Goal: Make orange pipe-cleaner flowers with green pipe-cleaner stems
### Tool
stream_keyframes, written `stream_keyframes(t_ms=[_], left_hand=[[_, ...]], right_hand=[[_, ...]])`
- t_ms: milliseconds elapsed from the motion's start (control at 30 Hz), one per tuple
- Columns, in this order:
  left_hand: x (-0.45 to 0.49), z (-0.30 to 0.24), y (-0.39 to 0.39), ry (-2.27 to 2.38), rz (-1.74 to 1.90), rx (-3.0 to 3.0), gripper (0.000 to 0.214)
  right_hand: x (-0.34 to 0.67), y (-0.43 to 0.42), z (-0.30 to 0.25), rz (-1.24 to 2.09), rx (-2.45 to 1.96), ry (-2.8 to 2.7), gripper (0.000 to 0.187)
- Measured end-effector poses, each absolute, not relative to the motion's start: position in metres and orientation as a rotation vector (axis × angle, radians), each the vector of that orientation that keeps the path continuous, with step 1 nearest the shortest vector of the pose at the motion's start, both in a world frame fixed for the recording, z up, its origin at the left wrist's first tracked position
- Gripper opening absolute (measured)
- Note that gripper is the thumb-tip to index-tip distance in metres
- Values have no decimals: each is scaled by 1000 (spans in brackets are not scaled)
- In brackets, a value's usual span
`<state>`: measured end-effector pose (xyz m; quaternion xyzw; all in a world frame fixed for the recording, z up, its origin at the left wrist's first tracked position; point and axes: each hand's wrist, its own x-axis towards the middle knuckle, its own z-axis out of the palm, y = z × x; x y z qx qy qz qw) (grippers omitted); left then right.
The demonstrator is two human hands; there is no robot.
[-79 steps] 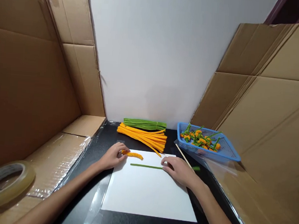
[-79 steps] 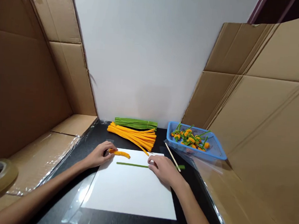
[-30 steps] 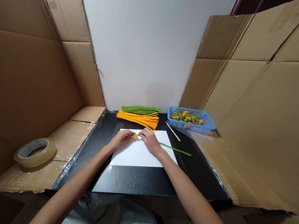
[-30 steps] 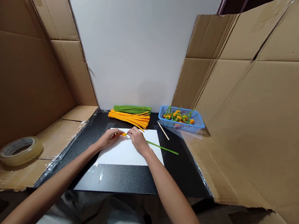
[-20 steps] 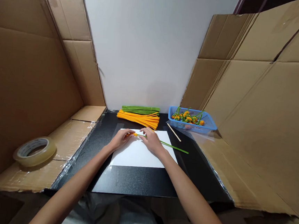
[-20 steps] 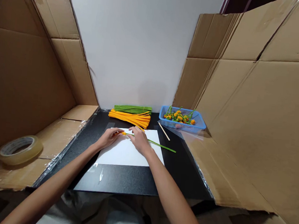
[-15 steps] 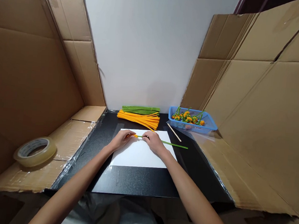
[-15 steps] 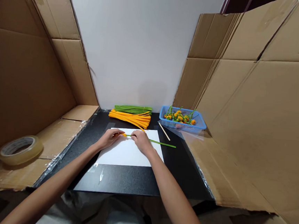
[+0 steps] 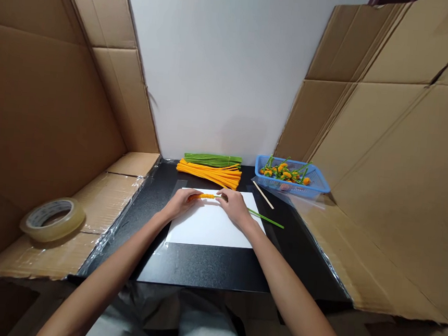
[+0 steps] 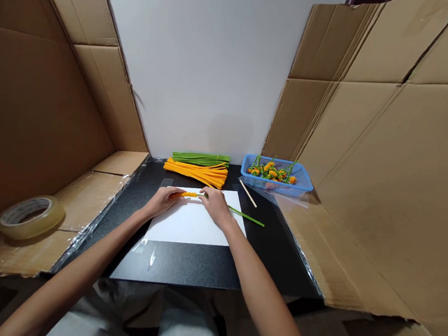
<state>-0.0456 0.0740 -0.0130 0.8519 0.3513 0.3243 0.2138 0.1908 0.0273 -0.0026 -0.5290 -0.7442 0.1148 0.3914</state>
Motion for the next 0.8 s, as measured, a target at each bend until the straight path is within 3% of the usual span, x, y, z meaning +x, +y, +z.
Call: stream_keyframes(t_ms=[800], left_hand=[[-48,-11,75,989,818,2481,26]], right_hand=[[193,26,-4,314,-1294,-1919,17]])
